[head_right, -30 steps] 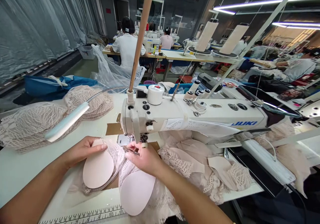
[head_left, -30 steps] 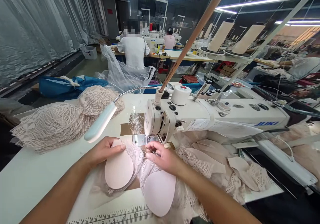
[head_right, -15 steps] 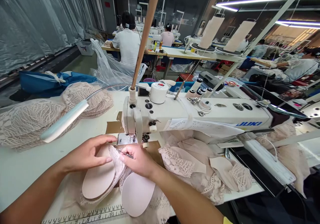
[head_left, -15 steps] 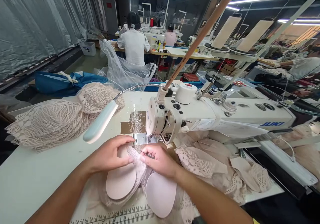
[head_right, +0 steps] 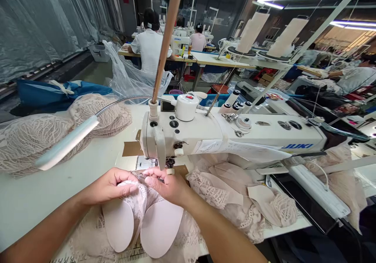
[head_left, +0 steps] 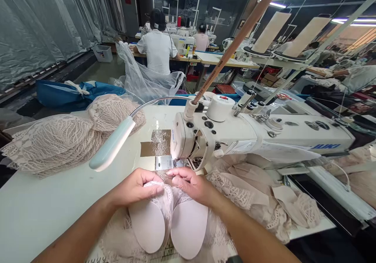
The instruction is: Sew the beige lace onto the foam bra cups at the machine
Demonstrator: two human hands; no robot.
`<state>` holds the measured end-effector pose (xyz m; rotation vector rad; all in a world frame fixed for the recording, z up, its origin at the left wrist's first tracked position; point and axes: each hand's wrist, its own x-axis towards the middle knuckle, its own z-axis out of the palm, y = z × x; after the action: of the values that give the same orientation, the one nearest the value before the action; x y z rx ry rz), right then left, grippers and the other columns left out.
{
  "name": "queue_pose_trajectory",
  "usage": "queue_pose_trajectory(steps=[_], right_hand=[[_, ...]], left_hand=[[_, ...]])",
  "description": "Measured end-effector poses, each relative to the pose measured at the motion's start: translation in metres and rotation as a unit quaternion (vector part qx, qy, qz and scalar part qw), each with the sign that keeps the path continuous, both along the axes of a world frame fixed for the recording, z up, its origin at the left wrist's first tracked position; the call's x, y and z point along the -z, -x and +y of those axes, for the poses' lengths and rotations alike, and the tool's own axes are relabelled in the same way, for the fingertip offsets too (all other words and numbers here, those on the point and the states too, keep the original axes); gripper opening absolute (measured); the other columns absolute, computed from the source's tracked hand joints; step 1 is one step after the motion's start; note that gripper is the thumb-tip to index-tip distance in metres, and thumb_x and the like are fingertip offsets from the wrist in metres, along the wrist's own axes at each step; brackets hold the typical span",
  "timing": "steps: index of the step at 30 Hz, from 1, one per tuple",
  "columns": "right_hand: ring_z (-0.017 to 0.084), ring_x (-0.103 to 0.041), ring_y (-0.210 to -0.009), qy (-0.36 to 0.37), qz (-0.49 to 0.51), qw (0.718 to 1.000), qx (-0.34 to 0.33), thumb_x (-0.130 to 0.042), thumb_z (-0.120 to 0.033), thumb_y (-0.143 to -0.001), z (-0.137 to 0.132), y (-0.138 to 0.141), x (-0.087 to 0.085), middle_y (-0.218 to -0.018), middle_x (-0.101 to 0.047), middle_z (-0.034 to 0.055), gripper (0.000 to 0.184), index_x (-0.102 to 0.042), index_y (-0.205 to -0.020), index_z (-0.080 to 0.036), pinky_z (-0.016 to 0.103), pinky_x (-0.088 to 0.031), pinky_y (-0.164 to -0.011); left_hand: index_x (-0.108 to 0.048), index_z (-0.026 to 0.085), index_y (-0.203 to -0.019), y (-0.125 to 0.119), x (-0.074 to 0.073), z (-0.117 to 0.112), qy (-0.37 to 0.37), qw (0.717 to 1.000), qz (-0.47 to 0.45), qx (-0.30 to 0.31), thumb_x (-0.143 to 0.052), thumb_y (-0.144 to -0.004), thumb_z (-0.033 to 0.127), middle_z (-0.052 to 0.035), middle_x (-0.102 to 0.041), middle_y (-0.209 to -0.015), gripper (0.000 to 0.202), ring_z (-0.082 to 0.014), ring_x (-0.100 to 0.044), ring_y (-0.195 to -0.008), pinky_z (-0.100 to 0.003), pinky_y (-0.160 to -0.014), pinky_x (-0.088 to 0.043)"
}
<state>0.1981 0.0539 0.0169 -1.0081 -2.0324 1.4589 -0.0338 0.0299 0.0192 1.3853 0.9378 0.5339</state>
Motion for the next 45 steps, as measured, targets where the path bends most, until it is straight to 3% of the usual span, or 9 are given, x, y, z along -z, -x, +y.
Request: queue_pose_trajectory(steps=[7,18,22,26,30,32,36,40,45], right_hand=[[0.016,-0.059,-0.078,0.006,-0.049,0.999,0.001,-0.066,-0.036,-0.081,-0.001,0.005,-0.001,-0.088,-0.065,0.0004,0.024,-0.068,-0.1,-0.023,0.027,-0.046,-0.07],[0.016,-0.061,-0.083,0.0,-0.002,1.0,0.016,-0.064,-0.028,-0.082,-0.006,0.017,-0.011,-0.088,-0.067,0.0009,0.01,-0.069,-0.088,-0.021,0.026,-0.045,-0.072],[0.016,-0.061,-0.081,0.031,0.037,0.998,0.042,-0.061,-0.029,-0.083,-0.005,0.016,-0.002,-0.086,-0.066,0.0021,0.014,-0.067,-0.09,-0.019,0.028,-0.046,-0.075],[0.017,-0.061,-0.082,0.105,0.056,0.993,0.02,-0.07,-0.035,-0.076,-0.005,0.019,0.001,-0.093,-0.065,0.0019,0.038,-0.06,-0.11,-0.02,0.028,-0.048,-0.072],[0.018,-0.06,-0.08,0.048,-0.046,0.997,0.037,-0.066,-0.026,-0.078,-0.002,0.02,-0.001,-0.083,-0.065,0.001,0.009,-0.066,-0.083,-0.019,0.028,-0.046,-0.071],[0.017,-0.06,-0.077,0.044,-0.071,0.996,0.021,-0.062,-0.025,-0.08,-0.001,0.017,-0.002,-0.079,-0.065,0.0004,0.007,-0.065,-0.079,-0.019,0.027,-0.045,-0.07],[0.015,-0.061,-0.077,0.098,-0.053,0.99,-0.086,-0.055,-0.029,-0.088,-0.003,0.015,-0.005,-0.081,-0.068,0.0006,0.017,-0.066,-0.08,-0.018,0.026,-0.046,-0.072],[0.015,-0.06,-0.087,0.075,0.022,0.997,-0.006,-0.048,-0.036,-0.093,-0.007,0.024,-0.006,-0.092,-0.067,0.002,0.024,-0.065,-0.093,-0.019,0.027,-0.046,-0.081],[0.013,-0.054,-0.068,0.041,-0.018,0.999,0.023,-0.065,-0.028,-0.079,-0.013,0.035,-0.008,-0.073,-0.06,-0.0017,0.01,-0.064,-0.08,-0.018,0.024,-0.044,-0.062]], left_hand=[[-0.054,0.013,-0.063,-0.002,0.003,0.0,0.024,0.999,-0.032,0.003,-0.062,-0.084,0.04,0.0046,-0.033,-0.059,0.035,-0.0085,-0.026,-0.056,-0.024,-0.052,-0.018],[-0.052,0.013,-0.06,-0.004,0.002,0.0,0.046,0.998,-0.032,0.007,-0.065,-0.081,0.042,0.005,-0.031,-0.056,0.038,-0.0079,-0.025,-0.054,-0.024,-0.05,-0.016],[-0.062,0.011,-0.067,-0.006,0.003,-0.001,0.036,0.999,-0.023,-0.002,-0.065,-0.081,0.043,0.0039,-0.037,-0.057,0.035,-0.0085,-0.029,-0.055,-0.023,-0.051,-0.019],[-0.064,0.011,-0.07,-0.007,0.001,-0.001,0.027,0.999,-0.034,0.009,-0.064,-0.082,0.041,0.0034,-0.041,-0.06,0.032,-0.0091,-0.033,-0.058,-0.022,-0.053,-0.025],[-0.064,0.014,-0.083,0.015,-0.008,-0.001,0.062,0.995,0.015,0.076,-0.07,-0.076,0.036,-0.0007,-0.057,-0.076,0.023,-0.014,-0.049,-0.069,-0.022,-0.058,-0.035],[-0.064,0.015,-0.084,0.032,-0.012,-0.001,0.079,0.991,0.056,0.088,-0.069,-0.076,0.036,-0.002,-0.061,-0.081,0.023,-0.0163,-0.053,-0.072,-0.022,-0.059,-0.038],[-0.064,0.015,-0.08,0.05,-0.019,-0.002,0.078,0.993,0.089,0.029,-0.065,-0.079,0.041,-0.0019,-0.06,-0.076,0.026,-0.0163,-0.055,-0.07,-0.023,-0.059,-0.039],[-0.063,0.015,-0.08,0.039,-0.021,-0.004,0.069,0.994,0.083,-0.012,-0.064,-0.08,0.042,0.0,-0.055,-0.072,0.027,-0.0138,-0.05,-0.065,-0.021,-0.056,-0.036],[-0.062,0.014,-0.079,0.018,-0.018,-0.005,0.008,0.995,0.098,-0.029,-0.064,-0.08,0.039,0.0011,-0.052,-0.072,0.025,-0.0128,-0.045,-0.066,-0.022,-0.058,-0.035]])
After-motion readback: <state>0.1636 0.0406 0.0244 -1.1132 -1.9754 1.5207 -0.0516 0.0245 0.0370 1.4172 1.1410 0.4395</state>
